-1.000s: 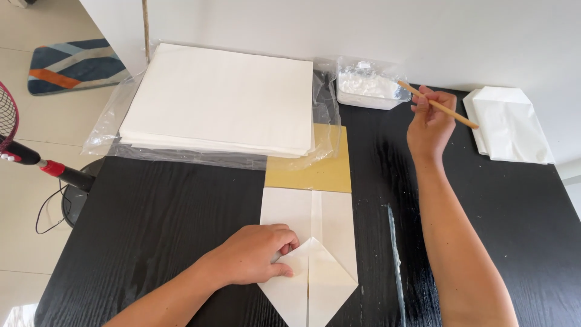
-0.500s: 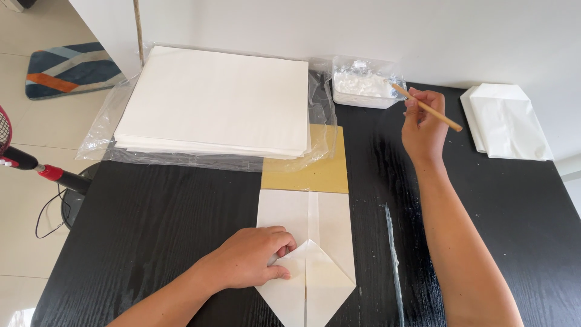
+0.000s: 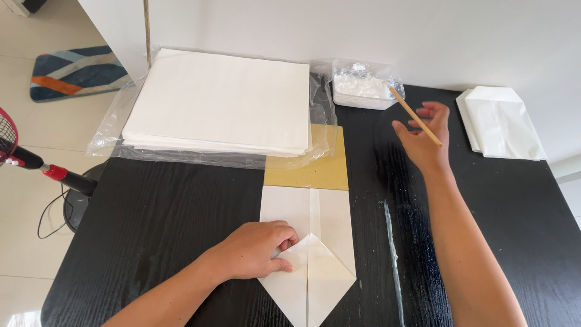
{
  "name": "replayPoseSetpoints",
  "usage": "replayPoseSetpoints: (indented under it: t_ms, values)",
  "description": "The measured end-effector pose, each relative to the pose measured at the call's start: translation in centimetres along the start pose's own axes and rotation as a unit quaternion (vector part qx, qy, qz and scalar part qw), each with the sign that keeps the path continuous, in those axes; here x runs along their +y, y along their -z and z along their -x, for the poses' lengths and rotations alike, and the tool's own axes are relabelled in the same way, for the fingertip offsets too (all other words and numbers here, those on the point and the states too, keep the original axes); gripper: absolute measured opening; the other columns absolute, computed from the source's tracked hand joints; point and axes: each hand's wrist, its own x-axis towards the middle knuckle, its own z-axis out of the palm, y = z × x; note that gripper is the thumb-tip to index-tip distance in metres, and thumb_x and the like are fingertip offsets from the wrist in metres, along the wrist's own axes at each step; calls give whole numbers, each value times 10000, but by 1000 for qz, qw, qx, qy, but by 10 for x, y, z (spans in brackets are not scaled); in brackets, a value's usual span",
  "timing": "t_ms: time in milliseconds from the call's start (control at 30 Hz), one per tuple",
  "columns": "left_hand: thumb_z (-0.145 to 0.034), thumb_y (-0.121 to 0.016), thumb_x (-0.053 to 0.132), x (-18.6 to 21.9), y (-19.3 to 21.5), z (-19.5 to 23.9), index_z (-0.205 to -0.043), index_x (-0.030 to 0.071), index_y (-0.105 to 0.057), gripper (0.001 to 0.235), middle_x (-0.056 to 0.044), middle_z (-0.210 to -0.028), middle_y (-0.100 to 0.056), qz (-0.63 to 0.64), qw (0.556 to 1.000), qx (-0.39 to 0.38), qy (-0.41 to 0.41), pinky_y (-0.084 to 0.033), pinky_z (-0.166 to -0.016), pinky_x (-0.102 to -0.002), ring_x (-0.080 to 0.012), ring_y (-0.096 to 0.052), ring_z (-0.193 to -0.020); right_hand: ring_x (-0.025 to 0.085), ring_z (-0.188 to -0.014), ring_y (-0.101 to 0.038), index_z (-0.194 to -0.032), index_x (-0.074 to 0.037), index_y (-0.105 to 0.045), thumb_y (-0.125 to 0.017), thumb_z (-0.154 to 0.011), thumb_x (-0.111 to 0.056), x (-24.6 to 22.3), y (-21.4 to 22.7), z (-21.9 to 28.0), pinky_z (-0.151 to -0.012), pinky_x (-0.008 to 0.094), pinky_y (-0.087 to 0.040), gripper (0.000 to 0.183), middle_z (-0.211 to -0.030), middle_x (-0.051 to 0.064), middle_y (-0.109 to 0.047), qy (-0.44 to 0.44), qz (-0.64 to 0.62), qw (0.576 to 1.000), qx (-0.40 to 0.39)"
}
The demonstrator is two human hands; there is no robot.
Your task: The person folds a white paper sheet into a triangular shape on a black table, then uses a brush to apply a white paste along the folded edges. They press the glued sections together and repeat the gluing process on additional edges before placing a gold-colored sheet on top.
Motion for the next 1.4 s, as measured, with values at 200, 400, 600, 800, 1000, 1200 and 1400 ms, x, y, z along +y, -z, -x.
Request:
replayPoseSetpoints:
  t_ms: [200, 400, 600, 800, 1000, 1200, 1400]
  values:
    - [-881, -777, 390, -2, -1, 0, -1065, 213, -604, 308, 107, -1025, -607, 0, 1000, 10, -9, -442, -745, -342, -143, -578, -832, 190, -1080, -567, -1317, -126, -484, -751, -898, -362, -20, 26, 51, -913, 388, -500, 550, -1168, 49, -541, -157, 98, 980, -76]
    - [-838, -796, 301, 6, 7, 8, -1163, 128, -642, 399, -21, -994, -647, 16, 999, 21, -25, -523, -781, -409, -296, -651, -924, 367, -1184, -633, -1270, -59, -648, -702, -916, -280, -78, 47, 131, -1018, 455, -510, 421, -1128, 168, -695, 27, 245, 926, -285]
    - [-861, -777, 381, 12, 11, 6, -1226, 217, -608, 434, 94, -1055, -659, 21, 999, -6, 26, -462, -811, -332, -157, -624, -913, 90, -1228, -627, -1400, -262, -528, -781, -855, -440, -95, 23, 170, -1014, 281, -507, 627, -1352, -78, -650, 19, 203, 786, -584]
    - [-884, -756, 352, 10, 15, 6, -1234, 215, -605, 404, 101, -1043, -656, 26, 1000, -9, 12, -455, -742, -332, -145, -572, -773, 78, -1012, -579, -1289, -247, -586, -764, -895, -281, -81, 12, 181, -923, 245, -489, 434, -1077, -106, -637, -11, 143, 820, -554]
    - [-911, -724, 329, 5, 8, 4, -1235, 205, -608, 365, 88, -994, -639, 8, 1000, -8, -13, -450, -745, -344, -161, -593, -813, 84, -1008, -612, -1151, -259, -652, -722, -930, -295, -63, 10, 183, -898, 263, -499, 235, -1090, -101, -669, 63, 144, 821, -549]
    - [-928, -651, 305, 2, 4, 4, -1199, 261, -670, 276, 74, -1015, -644, -24, 998, -6, -60, -463, -716, -371, -177, -623, -825, 63, -1013, -645, -1259, -340, -700, -663, -952, -353, -54, 9, 184, -895, 255, -499, 310, -1017, -114, -669, 114, 157, 810, -554]
    - [-926, -642, 285, 4, -2, 5, -1193, 248, -700, 276, 59, -955, -638, -55, 993, -8, -107, -480, -669, -384, -180, -637, -864, 68, -933, -634, -1208, -346, -748, -714, -919, -343, -61, 14, 185, -811, 246, -513, 291, -1120, -179, -674, 90, 150, 813, -555]
